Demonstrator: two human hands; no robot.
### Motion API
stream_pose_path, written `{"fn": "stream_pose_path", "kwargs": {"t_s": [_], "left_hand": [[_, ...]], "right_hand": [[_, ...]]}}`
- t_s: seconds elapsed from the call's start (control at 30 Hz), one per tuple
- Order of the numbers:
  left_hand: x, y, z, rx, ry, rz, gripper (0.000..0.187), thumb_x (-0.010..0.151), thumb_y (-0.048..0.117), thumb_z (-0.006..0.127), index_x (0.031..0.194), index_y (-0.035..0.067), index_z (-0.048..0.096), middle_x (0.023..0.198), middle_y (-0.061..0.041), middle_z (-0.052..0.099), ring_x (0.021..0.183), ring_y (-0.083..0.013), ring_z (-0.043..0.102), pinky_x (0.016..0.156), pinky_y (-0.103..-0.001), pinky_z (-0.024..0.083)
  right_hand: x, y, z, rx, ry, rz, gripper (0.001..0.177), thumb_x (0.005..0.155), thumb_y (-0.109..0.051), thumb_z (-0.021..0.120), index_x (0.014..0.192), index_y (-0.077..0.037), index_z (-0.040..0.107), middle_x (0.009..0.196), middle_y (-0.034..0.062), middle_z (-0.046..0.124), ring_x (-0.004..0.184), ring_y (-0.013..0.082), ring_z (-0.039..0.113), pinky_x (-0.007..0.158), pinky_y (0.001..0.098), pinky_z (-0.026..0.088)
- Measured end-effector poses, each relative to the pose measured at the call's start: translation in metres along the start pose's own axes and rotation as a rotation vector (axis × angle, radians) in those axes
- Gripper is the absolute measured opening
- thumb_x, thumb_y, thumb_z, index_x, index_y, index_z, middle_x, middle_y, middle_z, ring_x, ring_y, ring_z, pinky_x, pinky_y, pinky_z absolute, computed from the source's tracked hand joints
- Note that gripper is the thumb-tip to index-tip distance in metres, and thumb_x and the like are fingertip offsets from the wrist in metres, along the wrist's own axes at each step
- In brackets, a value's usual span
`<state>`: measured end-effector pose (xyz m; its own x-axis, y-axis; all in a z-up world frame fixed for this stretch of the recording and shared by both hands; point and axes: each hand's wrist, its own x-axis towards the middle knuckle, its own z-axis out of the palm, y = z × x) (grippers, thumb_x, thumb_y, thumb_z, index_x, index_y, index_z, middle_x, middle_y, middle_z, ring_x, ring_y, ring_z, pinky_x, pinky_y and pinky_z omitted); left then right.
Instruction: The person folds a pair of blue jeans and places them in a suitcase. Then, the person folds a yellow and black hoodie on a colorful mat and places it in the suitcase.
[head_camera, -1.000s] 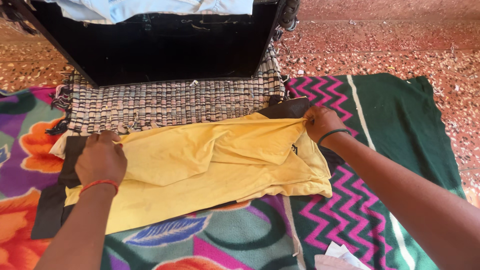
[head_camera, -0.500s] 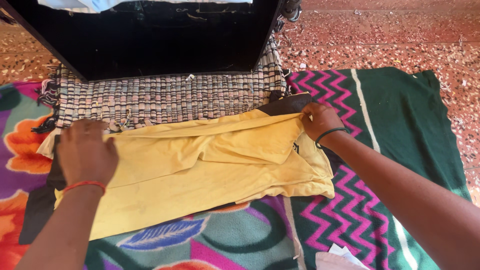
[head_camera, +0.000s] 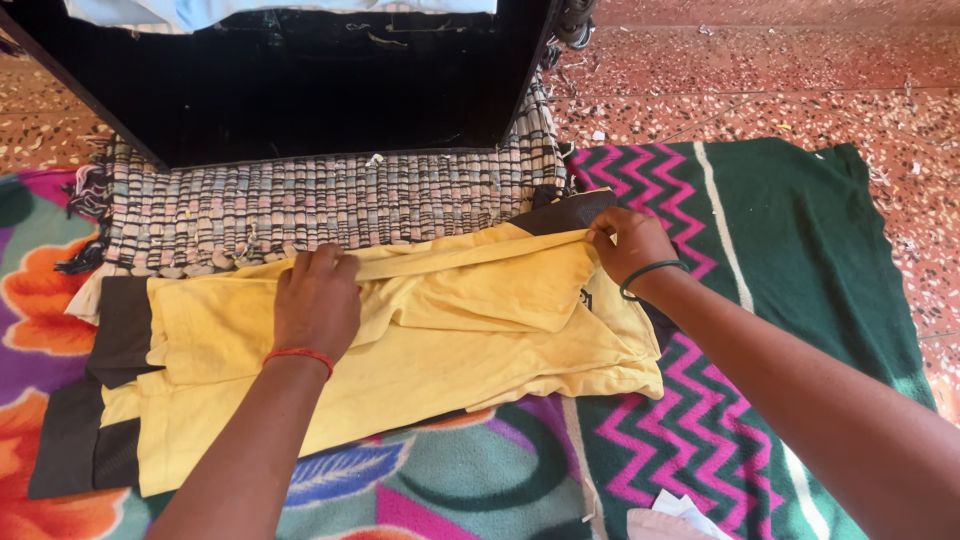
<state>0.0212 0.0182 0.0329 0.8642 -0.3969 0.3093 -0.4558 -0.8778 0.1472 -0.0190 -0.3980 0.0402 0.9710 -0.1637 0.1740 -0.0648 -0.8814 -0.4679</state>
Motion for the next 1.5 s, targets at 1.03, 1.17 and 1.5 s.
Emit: {"fn": "stream_pose_path", "kwargs": {"t_s": [1.03,1.17,1.5], "left_hand": [[-0.018,0.068,-0.003,-0.366,0.074,0.426,0.022,0.082,0.014,0.071,0.103,0.008,0.068,0.111,-0.008,0.062,0.115,-0.0277,0.056,0.102,-0.048,0.041],[-0.019,0.108,0.002,-0.427,0.053,0.449,0.029,0.08,0.018,0.074,0.106,0.007,0.067,0.11,-0.009,0.061,0.114,-0.0286,0.055,0.1,-0.048,0.041],[-0.01,0.167,0.021,-0.352,0.129,0.485,0.007,0.078,0.008,0.065,0.082,0.01,0.07,0.093,-0.005,0.059,0.097,-0.0241,0.056,0.089,-0.039,0.045]], "right_hand": [[0.01,0.033,0.027,0.113,-0.001,0.246,0.014,0.089,-0.019,0.068,0.092,-0.006,0.075,0.077,0.0126,0.074,0.066,0.0261,0.074,0.066,0.0369,0.058],[0.01,0.034,0.021,0.004,0.034,0.109,0.016,0.089,-0.021,0.071,0.091,-0.007,0.077,0.082,0.0122,0.075,0.075,0.0263,0.073,0.07,0.0386,0.056],[0.006,0.036,0.009,0.018,-0.015,0.077,0.019,0.082,-0.024,0.079,0.091,-0.008,0.077,0.083,0.0106,0.076,0.078,0.0255,0.074,0.073,0.038,0.057]]}}
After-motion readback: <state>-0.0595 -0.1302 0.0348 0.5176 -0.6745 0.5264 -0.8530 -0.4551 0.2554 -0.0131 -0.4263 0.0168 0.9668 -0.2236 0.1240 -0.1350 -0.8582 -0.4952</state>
